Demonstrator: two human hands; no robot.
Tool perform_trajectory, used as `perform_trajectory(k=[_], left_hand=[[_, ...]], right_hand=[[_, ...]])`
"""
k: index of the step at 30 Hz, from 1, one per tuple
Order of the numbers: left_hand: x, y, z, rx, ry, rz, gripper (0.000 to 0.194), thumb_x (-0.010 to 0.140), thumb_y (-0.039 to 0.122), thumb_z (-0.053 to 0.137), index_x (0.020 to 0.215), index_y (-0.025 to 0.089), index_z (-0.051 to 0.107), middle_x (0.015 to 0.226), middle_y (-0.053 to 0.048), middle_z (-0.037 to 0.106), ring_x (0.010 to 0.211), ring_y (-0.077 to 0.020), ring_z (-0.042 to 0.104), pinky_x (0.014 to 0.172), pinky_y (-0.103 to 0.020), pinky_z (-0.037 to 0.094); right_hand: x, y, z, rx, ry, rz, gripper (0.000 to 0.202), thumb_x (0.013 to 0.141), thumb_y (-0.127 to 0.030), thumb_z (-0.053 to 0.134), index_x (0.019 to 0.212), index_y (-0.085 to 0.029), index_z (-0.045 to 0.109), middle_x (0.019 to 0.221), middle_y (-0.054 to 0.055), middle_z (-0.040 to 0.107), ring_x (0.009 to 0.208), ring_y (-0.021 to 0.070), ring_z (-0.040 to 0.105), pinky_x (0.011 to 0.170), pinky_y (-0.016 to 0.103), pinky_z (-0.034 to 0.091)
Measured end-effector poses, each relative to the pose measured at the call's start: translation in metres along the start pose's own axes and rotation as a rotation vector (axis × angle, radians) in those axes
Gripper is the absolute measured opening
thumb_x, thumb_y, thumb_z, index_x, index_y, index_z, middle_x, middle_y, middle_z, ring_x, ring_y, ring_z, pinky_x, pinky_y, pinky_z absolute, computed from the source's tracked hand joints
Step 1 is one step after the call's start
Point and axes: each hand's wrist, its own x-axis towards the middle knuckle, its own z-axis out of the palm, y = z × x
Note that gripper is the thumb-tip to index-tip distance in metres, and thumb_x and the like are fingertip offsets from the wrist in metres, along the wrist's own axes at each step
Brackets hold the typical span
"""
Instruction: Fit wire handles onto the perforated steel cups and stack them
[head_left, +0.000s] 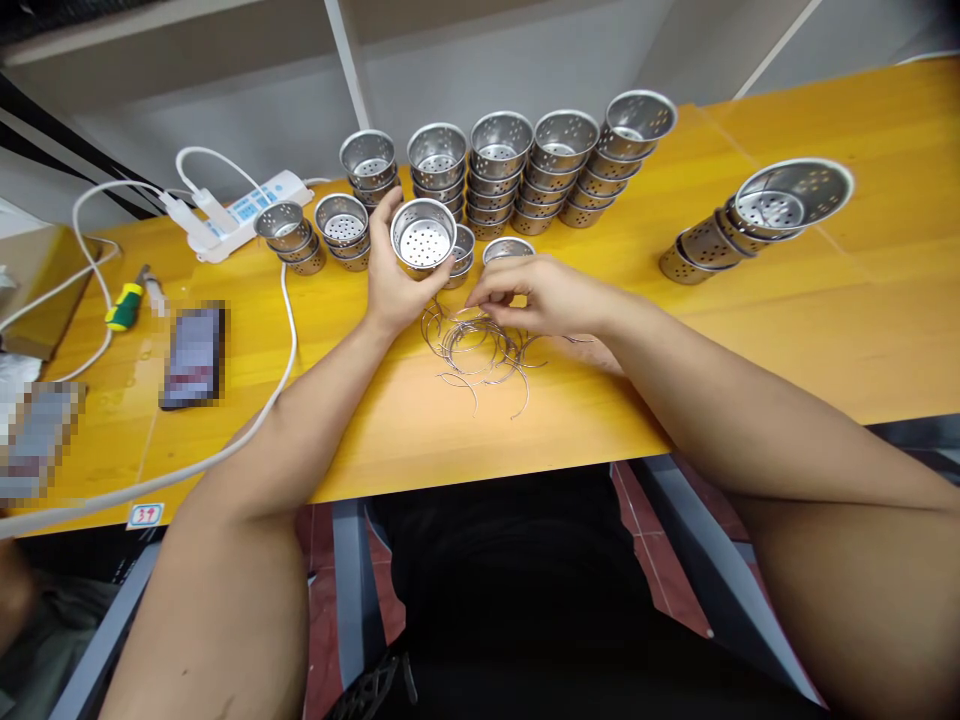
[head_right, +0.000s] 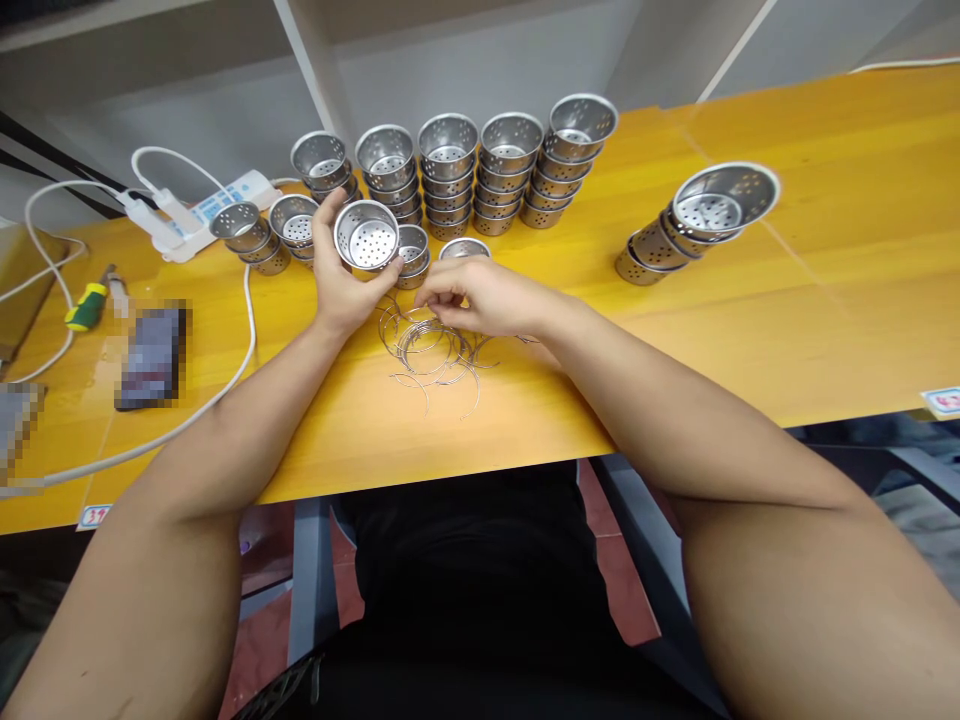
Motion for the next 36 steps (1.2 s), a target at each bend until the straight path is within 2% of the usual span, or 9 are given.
perform_trajectory(k=[2,5,10,16,21,24,27,32,36], left_hand=[[0.000,0.003,-0.001,0.019,0.011,0.026,0.125,0.082,0.111,0.093,0.173,0.036,0.050,0.173,-0.016,0.065,0.169,-0.0445,0.068,0.155,-0.067,0.049],[0.000,0.006,-0.001,0.048,0.044,0.061,0.115,0.081,0.110,0.095,0.162,0.035,0.060,0.158,-0.012,0.070,0.155,-0.0405,0.074,0.147,-0.067,0.058],[0.001,0.013,-0.001,0.059,0.083,0.126,0.113,0.076,0.106,0.102,0.155,0.035,0.065,0.150,-0.010,0.070,0.149,-0.0409,0.075,0.140,-0.074,0.063],[0.001,0.022,0.000,0.064,0.049,0.119,0.103,0.079,0.100,0.105,0.147,0.033,0.069,0.147,-0.009,0.072,0.150,-0.0415,0.077,0.139,-0.077,0.065],[-0.003,0.018,0.005,-0.025,-0.018,0.123,0.111,0.087,0.103,0.098,0.165,0.035,0.056,0.154,-0.009,0.074,0.148,-0.0375,0.081,0.141,-0.068,0.065],[-0.005,0.017,0.007,-0.041,-0.047,0.139,0.120,0.089,0.102,0.096,0.177,0.038,0.046,0.164,-0.012,0.070,0.156,-0.0389,0.078,0.147,-0.067,0.061],[-0.006,0.018,0.007,-0.038,-0.045,0.173,0.112,0.099,0.103,0.083,0.182,0.039,0.044,0.174,-0.014,0.063,0.169,-0.0417,0.068,0.153,-0.067,0.054],[-0.007,0.031,0.009,-0.006,-0.087,0.155,0.112,0.091,0.103,0.093,0.175,0.040,0.054,0.168,-0.014,0.065,0.169,-0.0457,0.066,0.153,-0.076,0.052],[-0.009,0.045,0.015,-0.021,-0.102,0.130,0.105,0.091,0.110,0.085,0.162,0.037,0.058,0.157,-0.012,0.069,0.160,-0.0422,0.074,0.148,-0.075,0.059]], right_hand=[[0.000,0.002,-0.001,0.048,0.050,0.005,0.009,0.115,-0.029,0.084,0.114,-0.023,0.089,0.102,0.005,0.081,0.089,0.0177,0.072,0.079,0.031,0.055],[0.002,0.006,0.002,0.167,0.141,0.058,0.021,0.115,-0.041,0.091,0.106,-0.022,0.089,0.091,0.003,0.078,0.077,0.0146,0.069,0.068,0.028,0.053],[0.002,0.008,0.010,0.426,0.229,0.192,0.040,0.113,-0.061,0.098,0.122,-0.022,0.092,0.083,0.000,0.077,0.063,0.0142,0.067,0.056,0.029,0.054],[0.007,0.002,0.010,0.369,0.436,0.204,0.049,0.109,-0.074,0.099,0.124,-0.027,0.095,0.077,0.000,0.068,0.060,0.0145,0.050,0.052,0.032,0.046],[0.011,0.007,0.011,0.307,0.549,0.180,0.053,0.110,-0.080,0.096,0.109,-0.027,0.091,0.079,0.001,0.069,0.062,0.0149,0.057,0.057,0.032,0.052],[0.010,0.016,0.013,0.256,0.588,0.170,0.058,0.113,-0.085,0.090,0.118,-0.027,0.091,0.078,0.000,0.068,0.062,0.0150,0.060,0.059,0.032,0.055],[0.009,0.025,0.015,0.194,0.641,0.178,0.063,0.114,-0.088,0.086,0.130,-0.027,0.091,0.076,0.000,0.066,0.063,0.0165,0.062,0.060,0.033,0.058],[0.008,0.018,0.017,0.152,0.709,0.206,0.058,0.115,-0.083,0.087,0.130,-0.027,0.091,0.081,0.003,0.067,0.074,0.0213,0.070,0.066,0.036,0.064],[0.011,-0.003,0.019,0.180,0.676,0.263,0.050,0.116,-0.075,0.088,0.129,-0.027,0.090,0.086,0.004,0.063,0.078,0.0229,0.066,0.067,0.037,0.059]])
